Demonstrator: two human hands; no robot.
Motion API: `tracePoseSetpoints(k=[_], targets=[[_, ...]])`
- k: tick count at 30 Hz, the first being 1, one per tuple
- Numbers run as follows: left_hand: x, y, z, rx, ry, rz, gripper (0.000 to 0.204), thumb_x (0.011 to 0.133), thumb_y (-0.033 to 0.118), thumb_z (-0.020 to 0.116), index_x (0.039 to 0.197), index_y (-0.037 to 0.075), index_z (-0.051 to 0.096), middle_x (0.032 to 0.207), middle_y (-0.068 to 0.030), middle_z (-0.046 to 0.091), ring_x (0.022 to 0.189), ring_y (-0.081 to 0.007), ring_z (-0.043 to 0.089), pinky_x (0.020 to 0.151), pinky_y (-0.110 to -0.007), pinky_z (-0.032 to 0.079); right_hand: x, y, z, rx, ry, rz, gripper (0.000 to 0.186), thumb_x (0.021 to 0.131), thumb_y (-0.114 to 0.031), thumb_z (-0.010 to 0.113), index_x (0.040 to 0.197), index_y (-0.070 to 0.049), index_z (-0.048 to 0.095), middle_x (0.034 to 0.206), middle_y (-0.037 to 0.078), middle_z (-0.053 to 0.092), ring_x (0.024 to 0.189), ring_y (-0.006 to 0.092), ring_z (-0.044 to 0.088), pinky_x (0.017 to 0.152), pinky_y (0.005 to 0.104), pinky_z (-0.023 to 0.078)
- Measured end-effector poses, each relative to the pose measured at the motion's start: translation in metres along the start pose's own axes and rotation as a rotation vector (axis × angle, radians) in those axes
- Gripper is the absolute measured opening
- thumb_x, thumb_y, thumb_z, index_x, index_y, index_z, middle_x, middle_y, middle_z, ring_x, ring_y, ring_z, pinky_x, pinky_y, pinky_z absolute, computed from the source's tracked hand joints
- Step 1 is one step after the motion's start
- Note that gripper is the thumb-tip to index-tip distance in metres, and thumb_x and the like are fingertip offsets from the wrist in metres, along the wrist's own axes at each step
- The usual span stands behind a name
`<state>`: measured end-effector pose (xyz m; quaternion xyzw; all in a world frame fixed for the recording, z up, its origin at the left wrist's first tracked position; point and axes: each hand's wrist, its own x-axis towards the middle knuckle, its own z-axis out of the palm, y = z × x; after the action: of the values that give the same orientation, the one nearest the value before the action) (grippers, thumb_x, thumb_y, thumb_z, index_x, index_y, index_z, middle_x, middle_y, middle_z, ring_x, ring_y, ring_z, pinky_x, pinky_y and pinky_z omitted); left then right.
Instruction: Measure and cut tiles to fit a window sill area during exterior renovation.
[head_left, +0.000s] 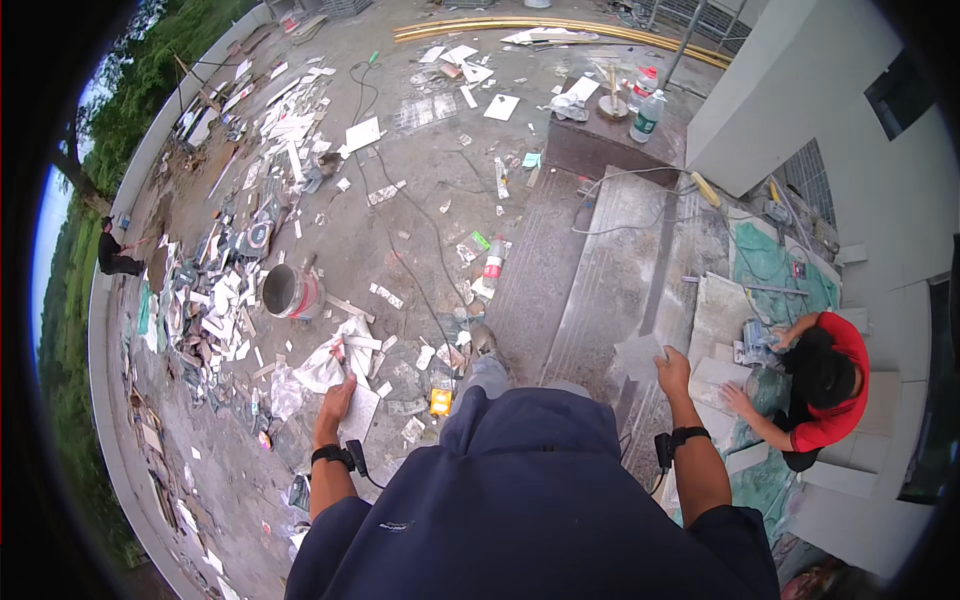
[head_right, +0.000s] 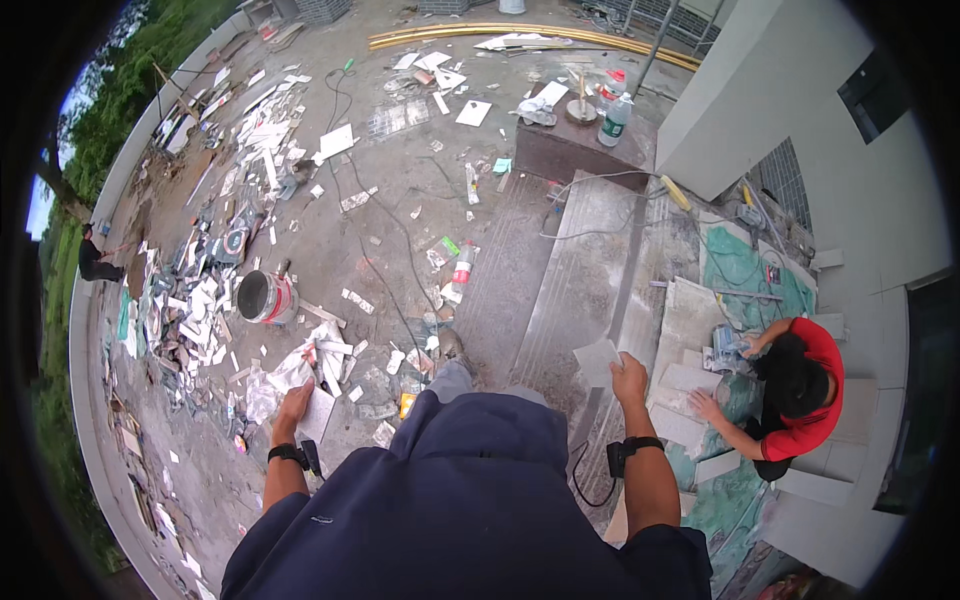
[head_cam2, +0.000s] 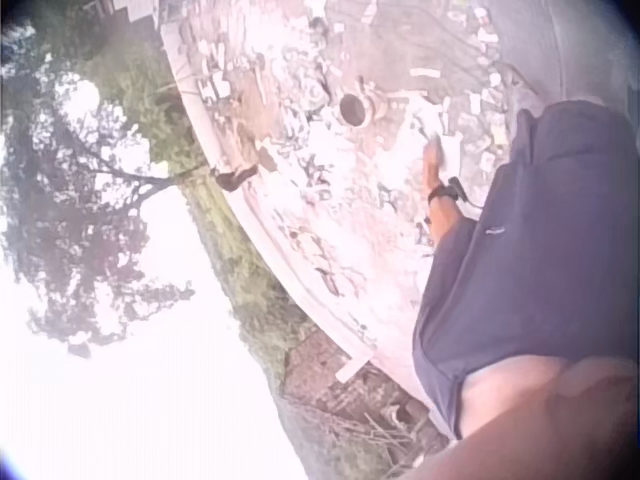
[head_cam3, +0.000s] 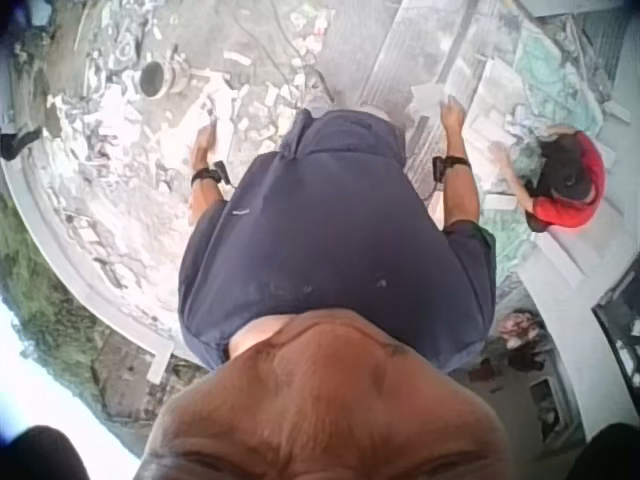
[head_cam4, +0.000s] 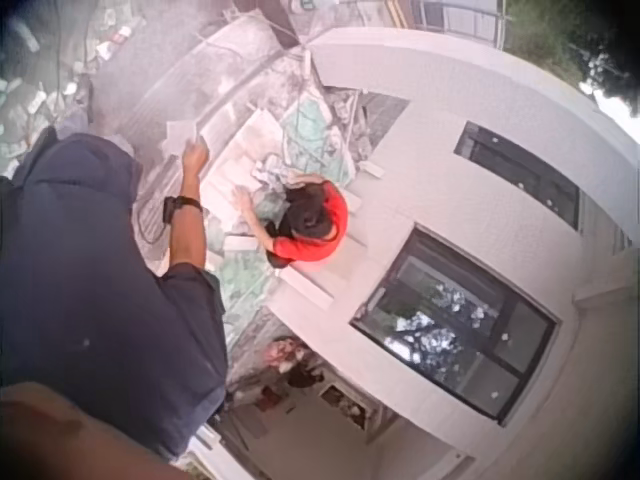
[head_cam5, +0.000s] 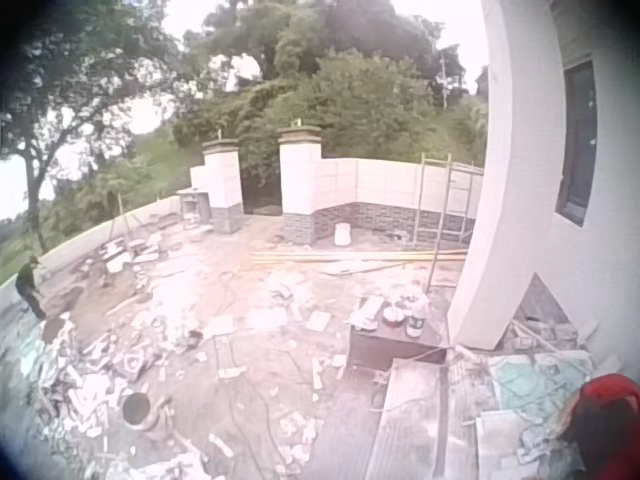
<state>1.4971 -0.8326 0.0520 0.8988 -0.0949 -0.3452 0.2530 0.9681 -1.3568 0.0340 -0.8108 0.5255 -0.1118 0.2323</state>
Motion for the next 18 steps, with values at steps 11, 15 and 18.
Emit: tracePoseSetpoints(k=[11, 15, 18], targets=[[0.281, -0.022, -0.019, 0.252, -0.051, -0.308, 0.084, 0.094, 0.067, 0.038, 0.116, -0.010, 0.064, 0.120, -0.0324, 0.062, 0.122, -0.0408, 0.056, 0.102, -0.043, 0.041, 0.134, -0.054, 0.206, -0.122, -0.389, 0.182, 0.025, 0.076, -0.023, 0.072, 0.091, -0.004, 0.071, 0.090, 0.022, 0.069, 0.092, 0.0417, 0.065, 0.080, 0.0465, 0.051], [0.417, 0.074, -0.078, 0.321, -0.010, -0.136, 0.080, 0.096, 0.065, 0.038, 0.116, -0.008, 0.064, 0.120, -0.0351, 0.060, 0.124, -0.0450, 0.052, 0.103, -0.045, 0.039, 0.204, -0.091, 0.245, -0.055, -0.449, 0.340, 0.021, 0.077, -0.022, 0.070, 0.091, -0.005, 0.071, 0.093, 0.022, 0.068, 0.091, 0.0423, 0.064, 0.081, 0.0489, 0.051], [0.540, 0.135, -0.111, 0.229, 0.167, 0.174, 0.073, 0.097, 0.059, 0.045, 0.100, -0.011, 0.065, 0.096, -0.0305, 0.067, 0.094, -0.0429, 0.060, 0.082, -0.049, 0.043, 0.290, -0.107, 0.299, -0.073, -0.517, 0.237, 0.021, 0.078, -0.022, 0.068, 0.089, -0.005, 0.071, 0.093, 0.022, 0.068, 0.090, 0.0428, 0.065, 0.080, 0.0493, 0.051]])
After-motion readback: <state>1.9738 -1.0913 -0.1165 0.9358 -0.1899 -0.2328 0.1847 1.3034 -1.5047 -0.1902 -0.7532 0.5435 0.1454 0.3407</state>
